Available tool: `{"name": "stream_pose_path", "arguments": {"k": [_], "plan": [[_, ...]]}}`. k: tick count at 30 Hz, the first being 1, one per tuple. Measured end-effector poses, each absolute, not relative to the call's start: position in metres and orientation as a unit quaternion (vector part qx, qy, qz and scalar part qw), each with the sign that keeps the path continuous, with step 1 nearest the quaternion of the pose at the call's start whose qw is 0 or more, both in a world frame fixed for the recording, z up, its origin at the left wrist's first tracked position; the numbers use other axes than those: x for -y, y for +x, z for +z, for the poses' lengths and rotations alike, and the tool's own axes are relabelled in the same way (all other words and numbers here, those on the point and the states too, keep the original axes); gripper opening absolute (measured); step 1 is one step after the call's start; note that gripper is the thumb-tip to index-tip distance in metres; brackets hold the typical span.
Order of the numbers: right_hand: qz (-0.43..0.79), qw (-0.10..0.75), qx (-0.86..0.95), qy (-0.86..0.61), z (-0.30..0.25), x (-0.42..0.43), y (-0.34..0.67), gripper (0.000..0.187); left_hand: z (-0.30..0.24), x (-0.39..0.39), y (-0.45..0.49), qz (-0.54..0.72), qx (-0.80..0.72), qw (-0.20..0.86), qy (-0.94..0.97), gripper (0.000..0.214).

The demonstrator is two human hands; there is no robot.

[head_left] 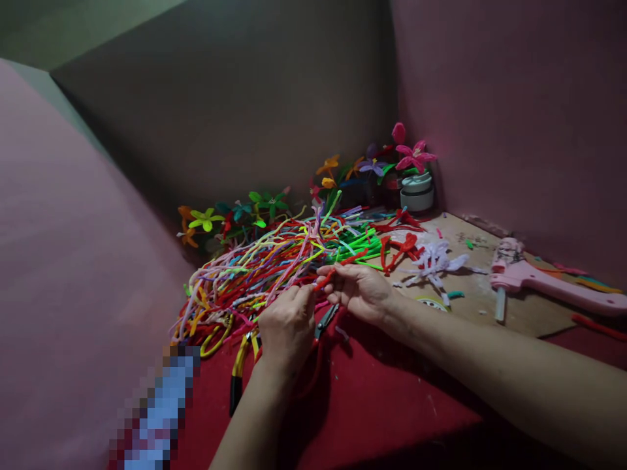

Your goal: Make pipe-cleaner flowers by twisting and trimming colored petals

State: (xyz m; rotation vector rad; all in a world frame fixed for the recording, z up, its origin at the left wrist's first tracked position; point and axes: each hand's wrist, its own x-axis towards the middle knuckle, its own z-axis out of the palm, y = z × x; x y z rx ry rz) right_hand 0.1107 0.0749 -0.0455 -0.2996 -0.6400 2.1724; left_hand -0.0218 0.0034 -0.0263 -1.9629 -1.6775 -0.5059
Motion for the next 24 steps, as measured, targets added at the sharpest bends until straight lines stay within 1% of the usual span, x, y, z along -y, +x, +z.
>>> {"name": "stream_pose_path", "arguments": {"k": [4, 8, 15, 18, 24], "plan": [[0.845, 0.440, 0.273, -0.134, -0.0448, -0.0738, 0.1098, 0.021, -0.0233, -0.0018, -0.0238, -0.154, 0.630, 0.272, -0.711, 0.025], [0.835, 0.455, 0.265, -0.159, -0.0466, -0.0749, 0.1078, 0.014, -0.0226, -0.0017, -0.0256, -0.150, 0.633, 0.290, -0.702, 0.026], [0.835, 0.461, 0.255, -0.160, -0.0455, -0.0754, 0.1065, 0.018, -0.0246, -0.0028, -0.0237, -0.147, 0.643, 0.276, -0.699, 0.026], [0.830, 0.461, 0.266, -0.166, -0.0462, -0.0756, 0.1058, 0.013, -0.0263, -0.0042, -0.0225, -0.169, 0.642, 0.250, -0.705, 0.026], [0.824, 0.455, 0.292, -0.168, -0.0485, -0.0729, 0.1041, 0.008, -0.0294, -0.0062, -0.0217, -0.266, 0.603, 0.193, -0.727, 0.025]]}}
